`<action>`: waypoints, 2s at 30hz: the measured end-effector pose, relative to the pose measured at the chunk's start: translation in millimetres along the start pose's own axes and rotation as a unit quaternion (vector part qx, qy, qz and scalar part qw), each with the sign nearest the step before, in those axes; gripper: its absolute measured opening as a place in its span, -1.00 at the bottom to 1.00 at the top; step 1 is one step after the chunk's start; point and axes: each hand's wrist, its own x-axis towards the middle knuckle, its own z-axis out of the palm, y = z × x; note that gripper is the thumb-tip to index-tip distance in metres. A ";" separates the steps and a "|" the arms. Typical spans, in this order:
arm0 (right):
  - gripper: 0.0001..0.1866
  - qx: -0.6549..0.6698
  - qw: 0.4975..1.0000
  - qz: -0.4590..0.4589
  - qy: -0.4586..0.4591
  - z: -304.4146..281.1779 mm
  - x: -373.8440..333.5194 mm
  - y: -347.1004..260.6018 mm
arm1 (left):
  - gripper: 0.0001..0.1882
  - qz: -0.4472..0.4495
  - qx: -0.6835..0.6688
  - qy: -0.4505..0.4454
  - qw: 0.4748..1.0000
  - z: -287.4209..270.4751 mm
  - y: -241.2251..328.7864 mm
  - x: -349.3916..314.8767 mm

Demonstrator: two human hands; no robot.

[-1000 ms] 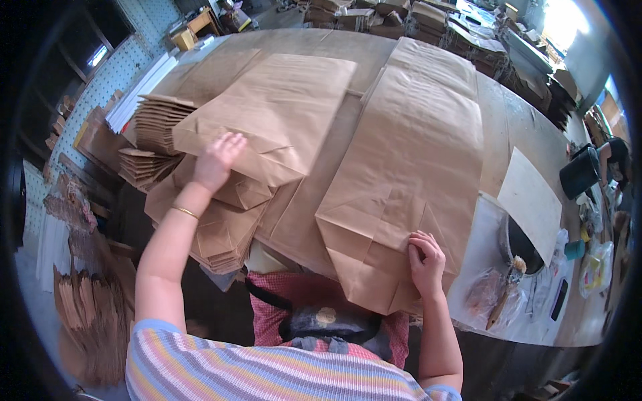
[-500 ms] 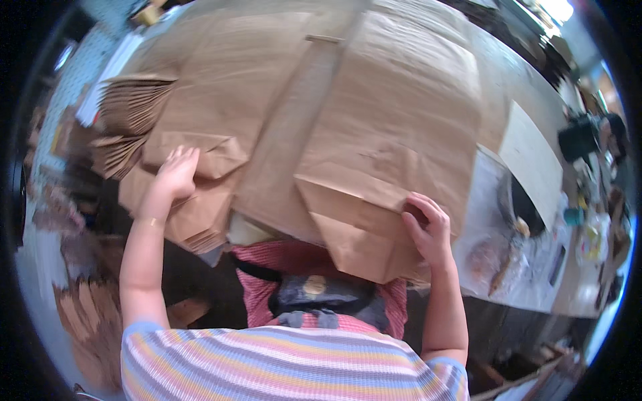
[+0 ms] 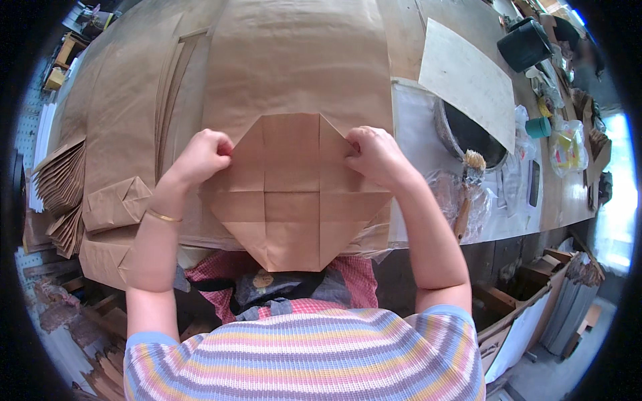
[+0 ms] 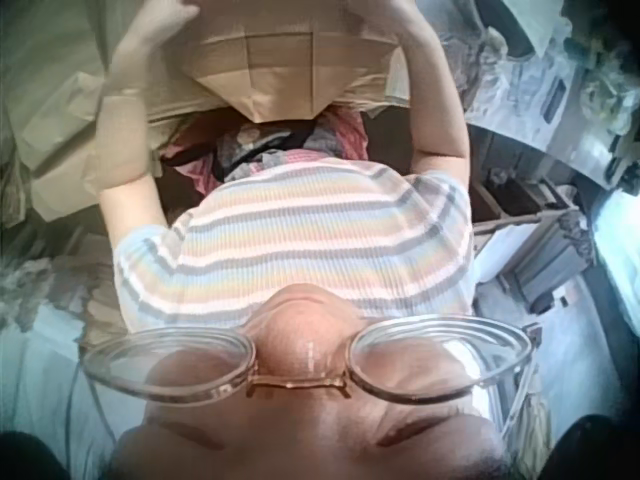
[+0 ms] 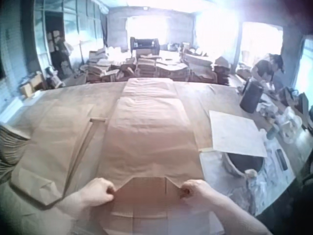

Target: The person repeatedly folds the top flaps of brown paper bags, applies glue with a brush, and presses the flaps to seal them. Finished bags are stacked on the table.

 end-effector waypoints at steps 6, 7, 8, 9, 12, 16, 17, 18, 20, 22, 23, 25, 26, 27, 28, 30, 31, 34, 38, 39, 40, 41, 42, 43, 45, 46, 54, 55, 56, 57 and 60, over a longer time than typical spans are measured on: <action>-0.90 -0.261 0.945 -0.193 -0.032 4.2 -13.4 2.1 | -0.97 0.131 0.321 0.093 0.933 19.1 11.7 -31.2; -0.91 -0.309 0.930 -0.191 -0.047 7.7 -14.8 1.1 | -0.93 0.122 0.360 0.093 0.920 26.6 20.8 -34.0; -0.85 -0.293 0.940 -0.165 -0.052 10.2 -18.9 -0.4 | -0.90 0.040 0.392 -0.018 0.919 25.6 39.0 -35.5; -0.79 -0.278 0.949 -0.139 -0.057 13.2 -25.6 -2.5 | -0.82 0.085 0.390 0.055 0.915 33.2 32.2 -40.7; -0.52 -0.222 0.955 -0.185 0.057 40.0 -40.2 -6.6 | -0.37 0.155 0.360 0.115 0.913 49.5 16.8 -62.9; -0.16 -0.138 0.960 -0.240 0.034 78.7 -45.3 -54.4 | -0.16 0.232 0.186 0.018 0.955 72.4 41.6 -63.7; -0.15 -0.124 0.960 -0.248 0.045 86.4 -45.3 -53.4 | -0.13 0.224 0.179 0.016 0.958 75.8 44.7 -64.5; -0.07 -0.151 0.959 -0.236 0.032 85.5 -49.1 -46.6 | -0.09 0.216 0.171 0.014 0.961 79.3 47.3 -65.1; -0.02 -0.155 0.974 -0.152 0.064 72.6 -61.9 -30.9 | 0.01 0.123 0.206 0.055 0.969 69.0 16.5 -84.6; 0.07 -0.182 0.973 -0.108 0.088 61.5 -76.0 -15.0 | 0.06 0.084 0.213 0.073 0.971 64.2 4.4 -93.9; 0.07 -0.164 0.977 -0.114 0.081 59.3 -77.2 -11.1 | 0.04 0.094 0.203 0.070 0.972 62.7 4.7 -94.2; 0.07 -0.127 0.981 -0.126 0.075 50.7 -75.5 -8.3 | 0.01 0.119 0.186 0.068 0.973 55.9 6.4 -89.7; 0.01 -0.029 0.987 -0.153 0.045 44.5 -68.6 -1.7 | -0.04 0.134 0.106 0.070 0.983 49.0 5.0 -85.2; -0.25 0.094 0.975 -0.186 0.078 40.2 -59.5 4.0 | -0.09 0.150 0.026 0.071 0.986 41.5 4.5 -78.2; -0.41 0.170 0.967 -0.151 0.112 39.8 -54.6 10.9 | -0.14 0.165 -0.057 0.061 0.983 38.0 5.5 -71.8; -0.67 0.247 0.954 -0.079 0.149 43.9 -46.4 10.5 | -0.35 0.119 -0.049 0.160 0.979 39.1 16.8 -55.2; -0.75 0.246 0.955 -0.049 0.158 42.2 -40.5 5.7 | -0.46 0.098 -0.042 0.212 0.971 41.5 24.9 -47.0; -0.77 0.201 0.954 -0.083 0.204 50.8 -35.9 13.5 | -0.60 0.110 0.032 0.323 0.939 57.4 56.1 -27.5; -0.73 0.223 0.939 -0.107 0.240 49.8 -40.4 9.3 | -0.67 0.135 -0.035 0.362 0.922 64.8 48.4 -20.5; -0.74 0.234 0.923 -0.110 0.284 48.7 -43.5 2.1 | -0.67 0.123 -0.070 0.334 0.932 63.7 45.3 -22.3; -0.76 0.245 0.906 -0.117 0.325 46.7 -45.5 -5.1 | -0.66 0.110 -0.103 0.307 0.939 61.3 41.7 -24.6; -0.76 0.222 0.909 -0.149 0.321 44.3 -49.7 -10.8 | -0.65 0.096 -0.136 0.281 0.945 59.1 38.3 -26.9; -0.77 0.198 0.910 -0.182 0.316 41.9 -54.6 -16.8 | -0.63 0.109 -0.150 0.269 0.945 57.5 35.1 -29.1; -0.77 0.175 0.909 -0.216 0.311 40.0 -56.8 -23.3 | -0.66 0.109 -0.169 0.248 0.948 54.5 33.8 -31.6; -0.80 0.183 0.904 -0.267 0.280 49.6 -45.4 -43.6 | -0.70 0.115 -0.212 0.198 0.950 49.8 35.5 -32.7; -0.84 0.193 0.919 -0.246 0.240 55.8 -38.4 -55.5 | -0.71 0.135 -0.282 0.155 0.937 44.7 32.7 -34.7; -0.84 0.200 0.937 -0.188 0.215 96.2 -13.9 -110.4 | -0.69 0.083 -0.270 0.120 0.952 28.5 27.1 9.2; -0.85 0.175 0.945 -0.186 0.203 96.2 -17.2 -110.3 | -0.70 0.054 -0.237 0.151 0.958 35.8 34.3 20.9; -0.85 0.149 0.952 -0.186 0.190 94.5 -19.9 -110.5 | -0.74 0.039 -0.233 0.119 0.964 36.4 38.6 27.5; -0.86 0.124 0.958 -0.186 0.178 91.6 -21.6 -109.6 | -0.77 0.024 -0.229 0.085 0.970 35.2 42.9 32.8; -0.91 -0.042 0.952 -0.230 0.197 44.6 -22.6 -109.4 | -0.80 -0.026 -0.283 0.041 0.958 21.3 50.4 25.8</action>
